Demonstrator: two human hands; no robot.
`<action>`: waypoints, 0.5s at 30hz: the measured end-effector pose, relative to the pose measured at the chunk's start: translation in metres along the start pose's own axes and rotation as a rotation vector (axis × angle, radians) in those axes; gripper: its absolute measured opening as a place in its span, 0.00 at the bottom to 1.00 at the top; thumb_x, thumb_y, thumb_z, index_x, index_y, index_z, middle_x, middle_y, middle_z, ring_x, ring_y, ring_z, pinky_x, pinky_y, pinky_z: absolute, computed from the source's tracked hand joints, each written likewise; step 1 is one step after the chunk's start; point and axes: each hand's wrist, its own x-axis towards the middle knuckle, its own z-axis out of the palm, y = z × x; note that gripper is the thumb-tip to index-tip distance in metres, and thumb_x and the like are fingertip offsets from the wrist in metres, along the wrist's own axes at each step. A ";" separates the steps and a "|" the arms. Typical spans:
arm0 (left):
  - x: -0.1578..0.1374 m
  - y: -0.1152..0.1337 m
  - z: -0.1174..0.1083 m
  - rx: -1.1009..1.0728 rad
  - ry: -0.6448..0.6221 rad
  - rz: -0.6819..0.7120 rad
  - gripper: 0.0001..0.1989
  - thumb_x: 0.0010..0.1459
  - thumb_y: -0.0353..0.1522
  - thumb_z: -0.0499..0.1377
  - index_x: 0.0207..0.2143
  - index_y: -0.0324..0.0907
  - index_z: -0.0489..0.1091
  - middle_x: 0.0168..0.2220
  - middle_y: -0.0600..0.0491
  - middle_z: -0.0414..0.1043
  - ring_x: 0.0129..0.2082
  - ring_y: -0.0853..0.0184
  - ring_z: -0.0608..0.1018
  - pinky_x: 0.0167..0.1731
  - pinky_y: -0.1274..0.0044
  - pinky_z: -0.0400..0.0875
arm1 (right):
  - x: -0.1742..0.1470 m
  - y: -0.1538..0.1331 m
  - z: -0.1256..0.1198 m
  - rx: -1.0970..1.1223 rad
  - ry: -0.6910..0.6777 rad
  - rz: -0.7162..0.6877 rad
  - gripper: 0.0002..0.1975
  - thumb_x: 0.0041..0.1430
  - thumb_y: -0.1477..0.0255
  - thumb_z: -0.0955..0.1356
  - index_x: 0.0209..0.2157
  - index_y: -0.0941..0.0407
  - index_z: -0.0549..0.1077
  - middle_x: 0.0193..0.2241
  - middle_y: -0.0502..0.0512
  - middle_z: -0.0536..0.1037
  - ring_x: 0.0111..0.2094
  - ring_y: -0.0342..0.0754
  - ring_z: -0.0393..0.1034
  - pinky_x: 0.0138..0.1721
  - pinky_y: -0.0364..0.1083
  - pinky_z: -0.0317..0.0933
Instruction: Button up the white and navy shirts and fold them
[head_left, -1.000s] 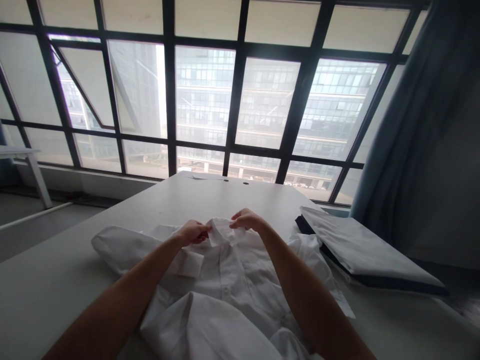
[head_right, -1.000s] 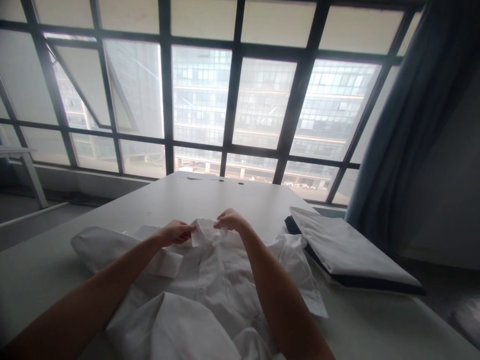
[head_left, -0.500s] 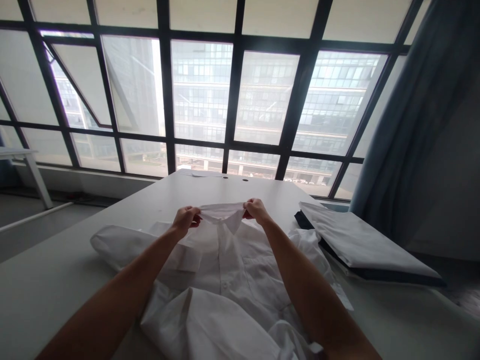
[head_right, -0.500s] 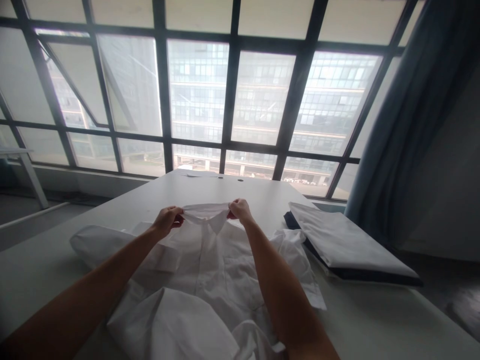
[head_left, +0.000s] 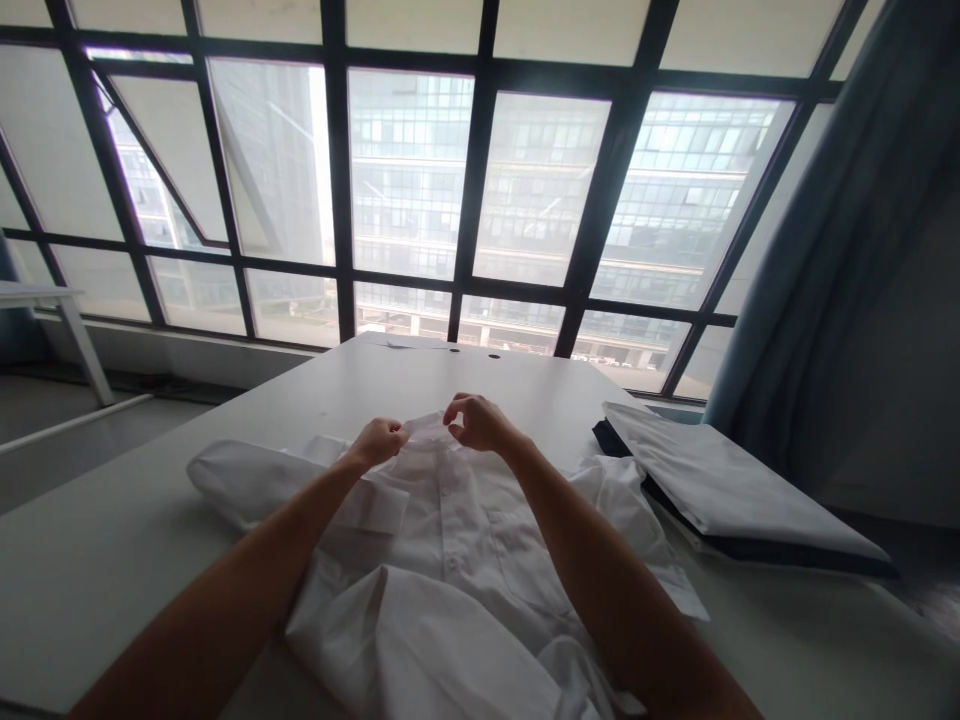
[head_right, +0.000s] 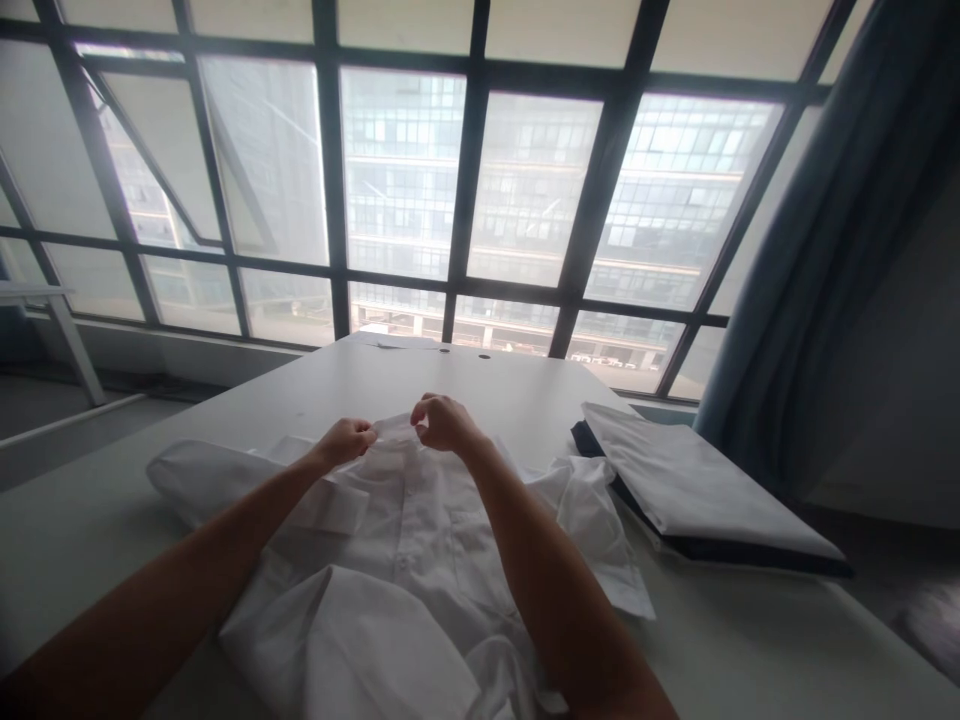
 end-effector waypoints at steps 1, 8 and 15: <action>0.002 -0.002 0.001 -0.053 0.001 0.014 0.07 0.48 0.30 0.57 0.24 0.38 0.75 0.15 0.59 0.65 0.19 0.71 0.68 0.23 0.80 0.59 | -0.001 -0.005 0.002 -0.016 -0.050 -0.017 0.09 0.53 0.75 0.70 0.37 0.52 0.80 0.43 0.52 0.79 0.39 0.48 0.73 0.40 0.43 0.62; -0.005 0.009 0.002 0.010 0.037 0.174 0.15 0.49 0.42 0.62 0.28 0.39 0.79 0.23 0.53 0.74 0.25 0.67 0.72 0.26 0.78 0.61 | -0.003 -0.015 0.015 -0.181 -0.273 0.039 0.11 0.55 0.72 0.68 0.39 0.53 0.81 0.36 0.55 0.82 0.36 0.50 0.75 0.34 0.43 0.59; -0.022 0.019 -0.005 0.498 0.446 0.410 0.10 0.60 0.34 0.57 0.34 0.43 0.78 0.35 0.51 0.76 0.32 0.64 0.76 0.29 0.76 0.64 | -0.002 -0.010 0.029 -0.207 -0.246 0.018 0.11 0.54 0.73 0.67 0.36 0.54 0.81 0.36 0.56 0.82 0.36 0.51 0.75 0.32 0.43 0.57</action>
